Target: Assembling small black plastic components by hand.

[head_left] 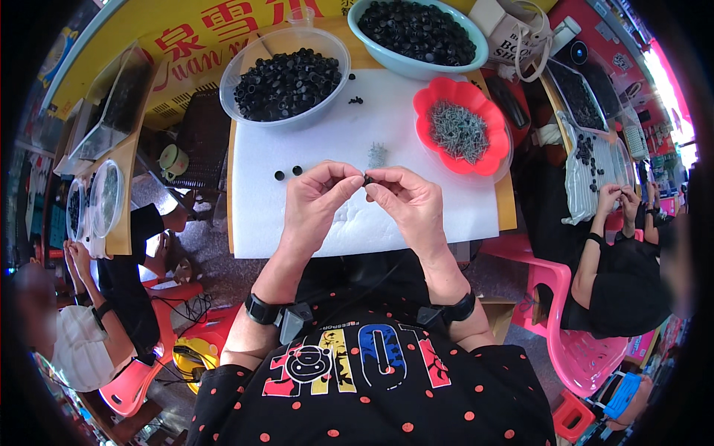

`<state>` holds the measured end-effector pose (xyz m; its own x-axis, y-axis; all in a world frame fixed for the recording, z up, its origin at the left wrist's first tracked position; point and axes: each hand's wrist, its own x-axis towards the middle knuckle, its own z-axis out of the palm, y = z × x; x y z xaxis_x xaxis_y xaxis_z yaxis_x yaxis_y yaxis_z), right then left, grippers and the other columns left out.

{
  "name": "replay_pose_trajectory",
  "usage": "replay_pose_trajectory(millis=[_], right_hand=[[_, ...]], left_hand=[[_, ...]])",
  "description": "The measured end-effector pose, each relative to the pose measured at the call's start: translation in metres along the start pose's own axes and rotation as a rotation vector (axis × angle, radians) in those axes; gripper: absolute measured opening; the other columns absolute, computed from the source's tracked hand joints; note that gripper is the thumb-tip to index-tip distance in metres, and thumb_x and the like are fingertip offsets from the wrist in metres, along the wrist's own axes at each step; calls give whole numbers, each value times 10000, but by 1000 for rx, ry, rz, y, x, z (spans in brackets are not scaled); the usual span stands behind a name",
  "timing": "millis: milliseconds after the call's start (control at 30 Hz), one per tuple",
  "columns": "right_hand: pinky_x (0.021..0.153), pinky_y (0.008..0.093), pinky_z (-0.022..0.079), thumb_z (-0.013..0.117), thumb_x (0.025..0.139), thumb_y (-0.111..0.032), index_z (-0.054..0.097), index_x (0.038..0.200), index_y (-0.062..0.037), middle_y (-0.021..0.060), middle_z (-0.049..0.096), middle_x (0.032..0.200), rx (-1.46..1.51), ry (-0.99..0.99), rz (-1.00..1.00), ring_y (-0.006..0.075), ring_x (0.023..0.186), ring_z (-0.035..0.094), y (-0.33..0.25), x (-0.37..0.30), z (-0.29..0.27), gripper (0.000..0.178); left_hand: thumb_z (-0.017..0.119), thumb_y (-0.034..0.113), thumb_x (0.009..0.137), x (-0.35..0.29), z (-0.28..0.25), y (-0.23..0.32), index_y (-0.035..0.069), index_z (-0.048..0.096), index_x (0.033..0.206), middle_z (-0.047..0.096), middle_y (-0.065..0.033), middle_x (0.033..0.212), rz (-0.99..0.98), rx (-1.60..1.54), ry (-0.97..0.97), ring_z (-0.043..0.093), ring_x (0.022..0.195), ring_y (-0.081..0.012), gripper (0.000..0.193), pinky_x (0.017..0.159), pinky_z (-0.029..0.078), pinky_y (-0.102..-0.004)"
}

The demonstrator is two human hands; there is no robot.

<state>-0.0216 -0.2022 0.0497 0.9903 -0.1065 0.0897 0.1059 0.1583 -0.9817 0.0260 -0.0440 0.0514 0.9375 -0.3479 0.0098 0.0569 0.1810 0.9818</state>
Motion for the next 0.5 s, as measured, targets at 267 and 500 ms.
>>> replay_pose_trajectory(millis=[267,500], right_hand=[[720,230,529,668,835,18,668,1016,22,87,668,948,-172,85,-176,114,803,643,4,2,8,181],[705,250,528,689,805,10,678,996,-4,82,676,909,-299,91,-241,130,779,651,6,4,5,192]], left_hand=[[670,107,877,3,0,-8,-12,674,942,658,-28,830,-79,-228,11,574,730,-74,136,668,456,-197],[669,137,885,1,-9,-8,-17,671,923,648,-37,802,-187,-256,15,583,710,-87,159,674,472,-209]])
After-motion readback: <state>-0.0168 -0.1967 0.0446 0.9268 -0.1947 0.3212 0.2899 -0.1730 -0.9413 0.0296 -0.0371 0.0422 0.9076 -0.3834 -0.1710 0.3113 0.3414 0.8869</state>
